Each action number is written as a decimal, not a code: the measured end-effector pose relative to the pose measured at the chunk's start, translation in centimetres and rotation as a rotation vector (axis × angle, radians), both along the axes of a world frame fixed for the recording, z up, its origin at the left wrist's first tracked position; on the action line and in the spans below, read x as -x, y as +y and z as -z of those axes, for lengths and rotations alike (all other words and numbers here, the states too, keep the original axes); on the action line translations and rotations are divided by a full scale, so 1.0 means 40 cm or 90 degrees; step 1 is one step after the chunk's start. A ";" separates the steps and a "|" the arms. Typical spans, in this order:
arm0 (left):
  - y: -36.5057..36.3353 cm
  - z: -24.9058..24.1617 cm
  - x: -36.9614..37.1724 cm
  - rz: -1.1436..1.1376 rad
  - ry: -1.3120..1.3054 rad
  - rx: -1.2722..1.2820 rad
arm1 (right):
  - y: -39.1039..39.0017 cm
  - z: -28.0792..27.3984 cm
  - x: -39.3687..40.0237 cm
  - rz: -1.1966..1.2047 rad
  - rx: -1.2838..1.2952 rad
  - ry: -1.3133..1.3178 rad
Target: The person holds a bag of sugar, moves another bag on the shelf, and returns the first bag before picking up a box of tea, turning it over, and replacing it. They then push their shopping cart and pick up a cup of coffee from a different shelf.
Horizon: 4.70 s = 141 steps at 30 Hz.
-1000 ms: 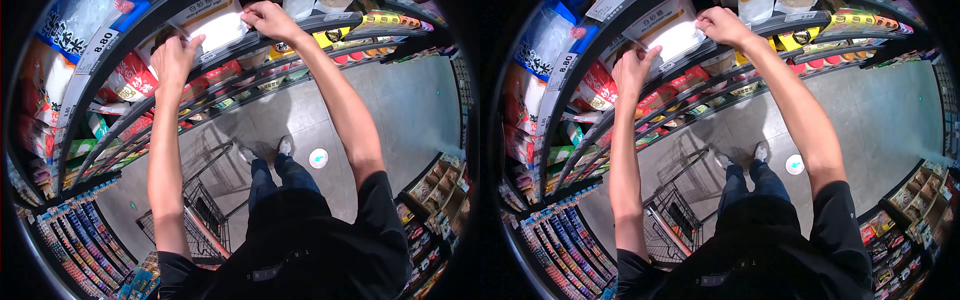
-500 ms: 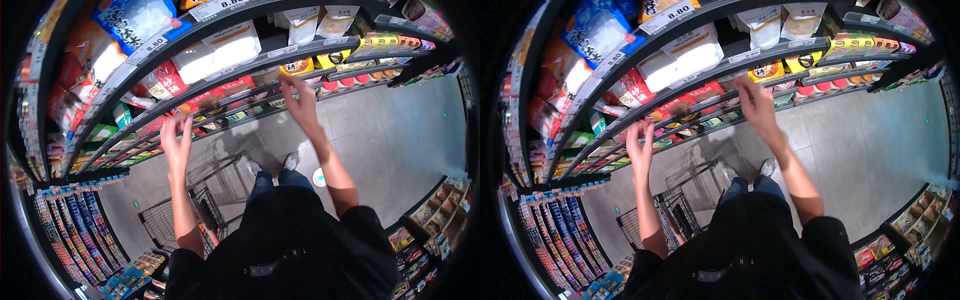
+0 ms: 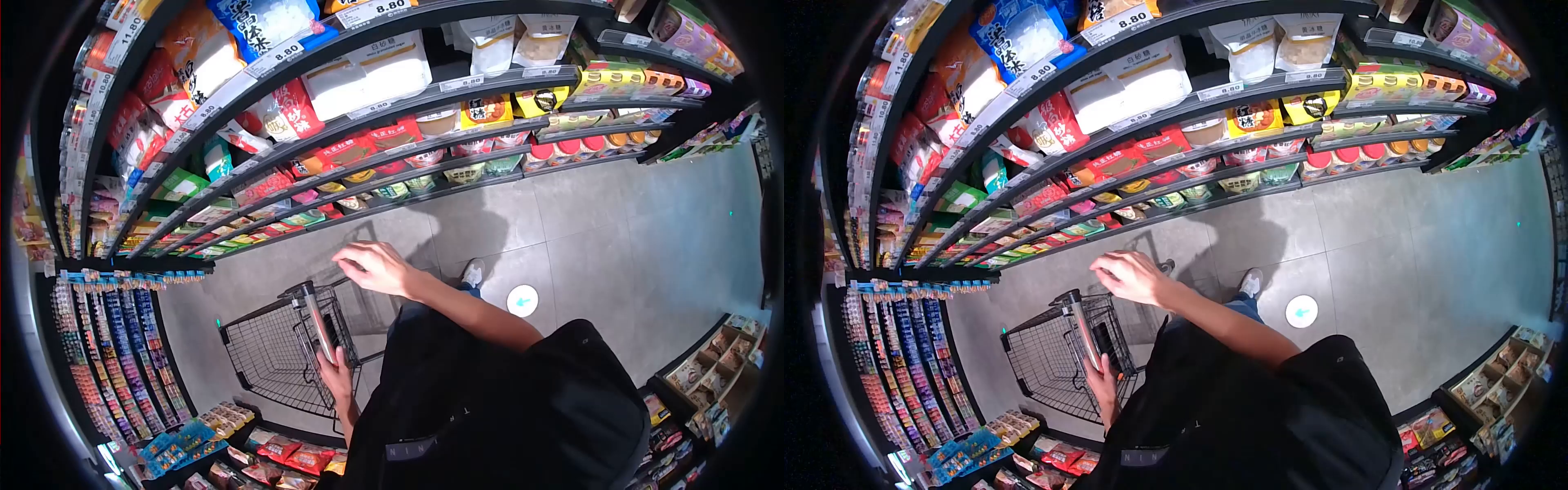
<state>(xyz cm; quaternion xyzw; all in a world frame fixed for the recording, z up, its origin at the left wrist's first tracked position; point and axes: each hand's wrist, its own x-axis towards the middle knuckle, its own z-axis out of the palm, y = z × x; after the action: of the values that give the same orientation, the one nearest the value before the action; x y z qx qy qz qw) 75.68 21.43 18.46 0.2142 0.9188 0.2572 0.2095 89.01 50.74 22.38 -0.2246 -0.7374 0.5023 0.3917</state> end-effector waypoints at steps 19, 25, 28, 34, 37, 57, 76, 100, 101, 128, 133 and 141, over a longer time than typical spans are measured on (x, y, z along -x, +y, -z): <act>-0.113 0.015 0.015 0.037 -0.347 -0.232 | -0.440 0.005 0.256 -0.299 -0.321 -0.048; -0.210 0.012 0.000 0.038 -0.514 -0.308 | -0.575 0.157 0.317 -0.177 -0.478 -0.275; -0.249 0.034 0.003 0.062 -0.506 -0.316 | -0.593 0.156 0.304 -0.184 -0.450 -0.221; -0.303 0.022 -0.032 0.013 -0.570 -0.342 | -0.642 0.156 0.261 -0.131 -0.461 -0.116; -0.317 0.022 -0.051 0.002 -0.632 -0.364 | -0.659 0.153 0.231 -0.087 -0.471 -0.039; -0.358 0.061 -0.112 0.107 -0.728 -0.376 | -0.701 0.132 0.138 -0.176 -0.422 -0.247; -0.516 -0.041 0.054 0.104 -0.442 -0.482 | -0.704 0.119 0.167 -0.228 -0.356 -0.207; -0.522 0.972 0.459 -0.790 0.015 0.504 | -0.700 0.081 0.180 -0.174 -0.411 -0.315; -0.532 0.954 0.461 -0.830 -0.052 0.438 | -0.700 0.082 0.180 -0.167 -0.403 -0.308; -0.169 -0.179 0.457 -0.192 -0.098 -0.547 | -0.640 -0.003 0.161 0.009 -0.009 -0.030; -0.063 -0.322 0.253 0.004 -0.340 -0.597 | -0.543 -0.076 0.101 -0.082 0.345 0.131; 0.035 -0.294 -0.089 0.292 -0.639 -0.520 | -0.536 -0.122 -0.171 -0.093 0.466 0.199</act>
<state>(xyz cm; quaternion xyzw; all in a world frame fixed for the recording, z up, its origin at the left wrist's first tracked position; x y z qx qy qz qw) 79.24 22.84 30.22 0.3199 0.4712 0.6001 0.5617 95.83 29.29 27.27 -0.2172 -0.4557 0.7862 0.3564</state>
